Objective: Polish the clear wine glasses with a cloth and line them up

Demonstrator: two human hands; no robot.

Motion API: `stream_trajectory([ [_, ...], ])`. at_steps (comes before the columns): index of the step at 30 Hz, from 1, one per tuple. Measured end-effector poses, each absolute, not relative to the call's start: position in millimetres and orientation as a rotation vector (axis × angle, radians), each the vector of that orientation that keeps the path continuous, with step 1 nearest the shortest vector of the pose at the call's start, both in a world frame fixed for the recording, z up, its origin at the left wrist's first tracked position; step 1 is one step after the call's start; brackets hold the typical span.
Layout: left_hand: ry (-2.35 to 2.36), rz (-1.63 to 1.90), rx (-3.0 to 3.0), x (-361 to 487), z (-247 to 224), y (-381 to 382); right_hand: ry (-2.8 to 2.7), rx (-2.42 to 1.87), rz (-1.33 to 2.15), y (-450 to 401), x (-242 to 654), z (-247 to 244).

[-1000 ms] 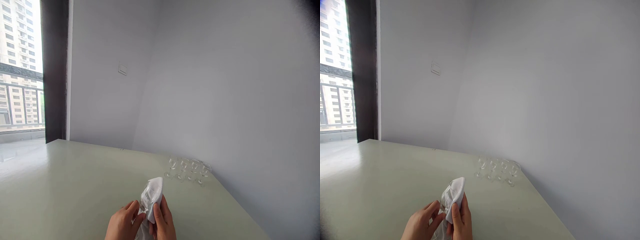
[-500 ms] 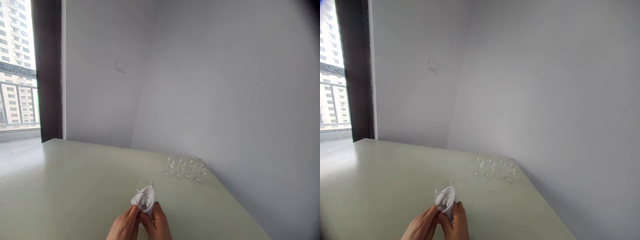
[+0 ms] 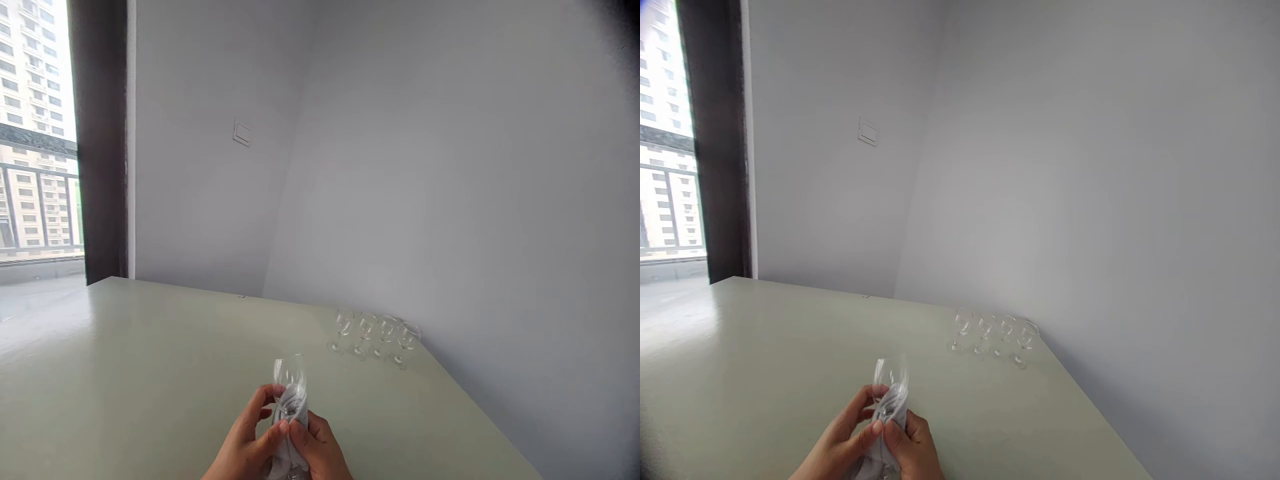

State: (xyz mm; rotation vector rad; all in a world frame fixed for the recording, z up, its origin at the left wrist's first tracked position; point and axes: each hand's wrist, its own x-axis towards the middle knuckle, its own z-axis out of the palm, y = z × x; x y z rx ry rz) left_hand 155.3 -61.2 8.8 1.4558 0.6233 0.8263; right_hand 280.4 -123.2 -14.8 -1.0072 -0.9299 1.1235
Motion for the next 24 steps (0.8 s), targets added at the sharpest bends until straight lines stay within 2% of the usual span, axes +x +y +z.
stream_trajectory([
  [4,0.42,0.574,1.066,156.3,1.7,-58.6,-0.838,-0.947,1.432,-128.5,278.4,-8.2],
  [11,0.492,0.662,1.098,160.0,3.0,-56.7,-0.998,-0.992,1.484,-129.9,277.3,8.8],
  [13,0.544,0.719,1.158,160.6,1.9,-53.9,-1.11,-1.089,1.361,-128.5,274.7,9.5],
  [19,0.761,0.817,1.385,158.2,-2.0,-45.5,-1.192,-1.599,0.677,-130.0,266.0,-4.4],
  [24,0.792,0.951,1.309,155.6,9.3,-39.2,-1.244,-1.614,0.454,-131.8,276.8,-9.6],
])
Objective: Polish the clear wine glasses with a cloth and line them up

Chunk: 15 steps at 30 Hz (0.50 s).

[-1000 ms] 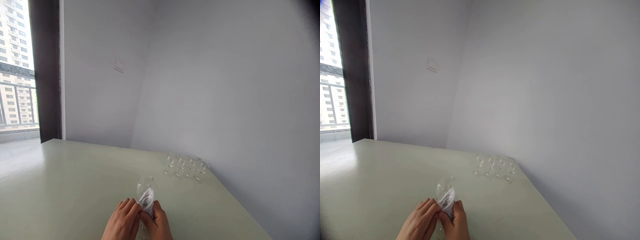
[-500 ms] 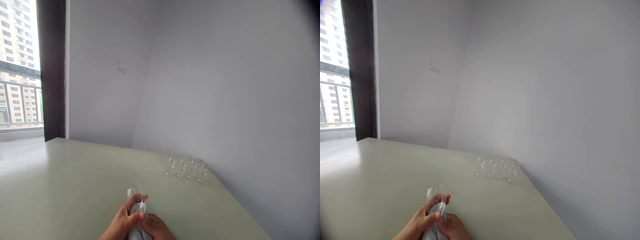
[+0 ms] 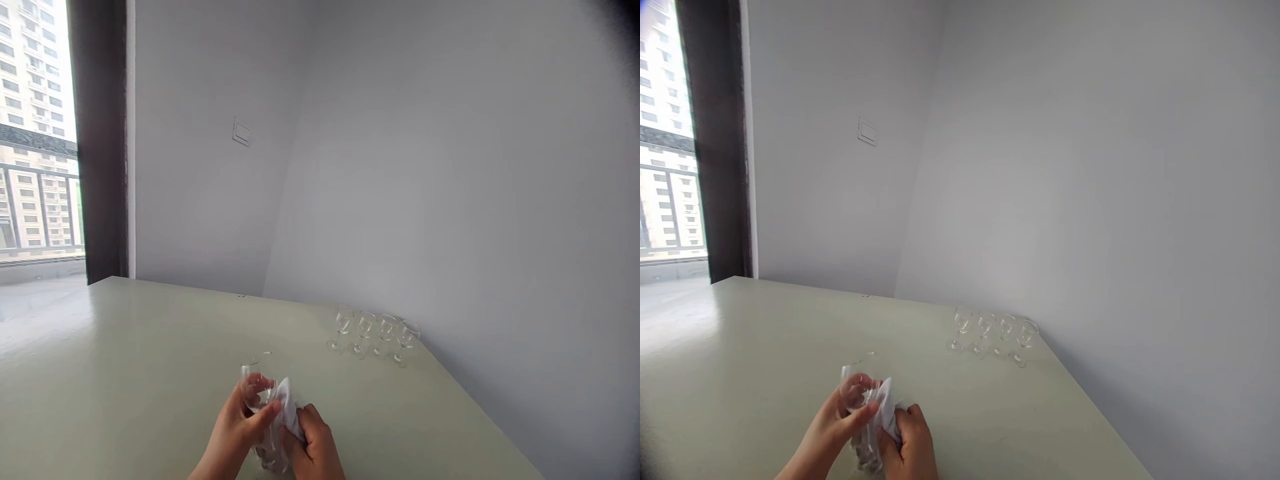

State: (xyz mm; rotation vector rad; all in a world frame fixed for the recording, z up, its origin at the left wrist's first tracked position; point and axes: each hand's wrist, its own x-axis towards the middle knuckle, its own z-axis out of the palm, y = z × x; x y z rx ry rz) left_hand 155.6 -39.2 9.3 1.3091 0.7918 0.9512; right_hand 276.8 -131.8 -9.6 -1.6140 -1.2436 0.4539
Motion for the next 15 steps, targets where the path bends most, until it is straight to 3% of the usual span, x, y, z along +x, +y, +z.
stream_trajectory([
  [7,0.817,1.002,1.26,142.8,35.4,-29.6,-0.929,-1.425,0.764,-132.4,288.5,7.4],
  [11,0.67,1.015,1.344,142.7,30.1,-38.1,-0.628,-1.466,0.929,-134.8,279.8,13.5],
  [15,0.58,1.028,1.465,148.9,18.0,-53.4,-0.757,-1.222,1.036,-127.9,272.6,2.3],
])
